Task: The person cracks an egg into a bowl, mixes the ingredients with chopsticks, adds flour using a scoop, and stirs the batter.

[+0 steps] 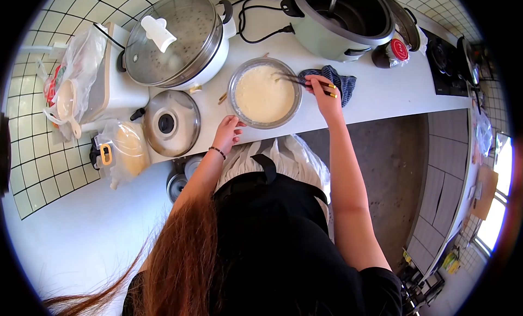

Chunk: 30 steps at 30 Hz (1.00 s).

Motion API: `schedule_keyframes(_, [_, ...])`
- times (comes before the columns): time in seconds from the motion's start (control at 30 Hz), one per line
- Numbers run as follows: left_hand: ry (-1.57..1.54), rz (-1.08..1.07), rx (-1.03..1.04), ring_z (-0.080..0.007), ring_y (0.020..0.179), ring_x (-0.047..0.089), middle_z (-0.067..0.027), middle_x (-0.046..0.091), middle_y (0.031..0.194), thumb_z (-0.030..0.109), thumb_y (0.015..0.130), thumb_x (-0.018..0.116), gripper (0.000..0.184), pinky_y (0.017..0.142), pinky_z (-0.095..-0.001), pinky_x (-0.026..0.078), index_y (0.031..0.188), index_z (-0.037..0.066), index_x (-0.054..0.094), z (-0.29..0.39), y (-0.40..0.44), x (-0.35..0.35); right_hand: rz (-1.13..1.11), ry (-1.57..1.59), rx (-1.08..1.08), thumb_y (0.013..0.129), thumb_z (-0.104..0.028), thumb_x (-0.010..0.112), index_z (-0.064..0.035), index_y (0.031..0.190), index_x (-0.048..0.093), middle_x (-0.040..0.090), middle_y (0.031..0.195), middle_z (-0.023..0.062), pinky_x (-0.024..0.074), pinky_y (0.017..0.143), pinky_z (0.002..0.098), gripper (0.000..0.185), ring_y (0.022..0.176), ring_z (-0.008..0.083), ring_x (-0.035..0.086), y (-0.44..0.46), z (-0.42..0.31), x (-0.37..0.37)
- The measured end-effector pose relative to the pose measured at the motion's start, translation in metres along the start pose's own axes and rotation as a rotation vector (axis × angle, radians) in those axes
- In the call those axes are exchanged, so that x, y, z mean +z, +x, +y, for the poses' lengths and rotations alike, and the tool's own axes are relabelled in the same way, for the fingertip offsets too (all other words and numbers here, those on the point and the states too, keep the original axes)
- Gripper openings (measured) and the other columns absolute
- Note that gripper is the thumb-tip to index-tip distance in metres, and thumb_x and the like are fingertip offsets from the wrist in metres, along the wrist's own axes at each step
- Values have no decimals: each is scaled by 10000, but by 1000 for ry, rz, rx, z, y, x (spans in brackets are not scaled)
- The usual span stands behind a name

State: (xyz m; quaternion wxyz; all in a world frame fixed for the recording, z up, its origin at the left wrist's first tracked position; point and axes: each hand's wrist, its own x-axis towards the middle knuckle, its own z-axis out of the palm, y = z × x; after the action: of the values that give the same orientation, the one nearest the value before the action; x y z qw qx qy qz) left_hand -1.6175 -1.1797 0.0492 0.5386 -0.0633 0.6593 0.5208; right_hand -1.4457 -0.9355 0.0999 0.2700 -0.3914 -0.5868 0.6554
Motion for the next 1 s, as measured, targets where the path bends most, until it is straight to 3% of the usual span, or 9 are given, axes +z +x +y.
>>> schedule_keyframes(0.13, [-10, 0, 4, -64, 619, 454, -9, 578, 817, 280, 913, 463, 158, 458, -176, 339, 947, 128, 488, 0, -1, 0, -136, -116, 95, 906, -120, 509, 15, 1005, 620, 638, 908, 78, 489, 732, 232, 200, 790, 129, 600, 1, -5, -5])
schedule_keyframes(0.23, [0, 6, -4, -63, 619, 453, -11, 579, 821, 277, 914, 463, 157, 458, -176, 339, 950, 127, 487, 0, -1, 0, 44, -44, -34, 904, -121, 514, 18, 1007, 623, 644, 873, 80, 494, 718, 233, 205, 762, 131, 608, -2, -8, 1])
schedule_keyframes(0.37, [-9, -12, 6, -64, 622, 452, -13, 579, 822, 274, 915, 460, 153, 458, -177, 341, 949, 126, 486, -1, 0, -1, -135, -104, 89, 902, -124, 519, 21, 992, 627, 643, 873, 82, 494, 703, 225, 201, 752, 124, 603, 1, -8, -6])
schedule_keyframes(0.47, [-5, -6, -1, -65, 626, 450, -14, 577, 826, 271, 916, 457, 153, 461, -177, 344, 946, 123, 485, 0, 0, -1, 18, -79, -51, 902, -124, 519, 21, 985, 627, 641, 877, 82, 495, 700, 225, 199, 757, 123, 600, -1, -8, -7])
schedule_keyframes(0.6, [-2, -13, -1, -66, 632, 448, -13, 576, 830, 273, 917, 456, 159, 466, -177, 347, 944, 120, 485, 1, -2, -1, -138, -132, 136, 905, -118, 511, 22, 991, 620, 635, 892, 79, 490, 715, 227, 198, 783, 120, 590, -1, -15, -16])
schedule_keyframes(0.7, [-4, -12, 0, -67, 634, 448, -15, 575, 828, 276, 918, 456, 163, 466, -177, 349, 944, 117, 485, 2, -3, 0, 8, -93, -59, 901, -117, 516, 26, 980, 626, 641, 876, 79, 495, 708, 233, 197, 769, 128, 597, -2, -9, -17])
schedule_keyframes(0.8, [-5, -10, -2, -69, 631, 447, -17, 574, 826, 275, 918, 458, 165, 463, -178, 349, 945, 114, 484, 3, -3, 0, -126, -127, 116, 896, -118, 525, 26, 978, 628, 643, 864, 79, 496, 710, 234, 195, 756, 132, 601, -4, -14, -19])
schedule_keyframes(0.9, [-18, -18, -1, -69, 627, 446, -16, 574, 826, 275, 917, 462, 166, 462, -179, 347, 947, 114, 484, 2, -2, 0, -3, -117, -34, 894, -124, 529, 25, 968, 631, 645, 848, 81, 498, 700, 236, 194, 739, 135, 604, -6, -11, -18])
schedule_keyframes(1.0, [-23, -23, 4, -68, 623, 445, -14, 574, 826, 278, 916, 466, 168, 461, -178, 344, 948, 114, 483, 0, -1, -2, -148, -150, 136, 896, -128, 526, 20, 964, 631, 641, 846, 76, 493, 699, 232, 194, 741, 132, 602, -7, -17, -20])
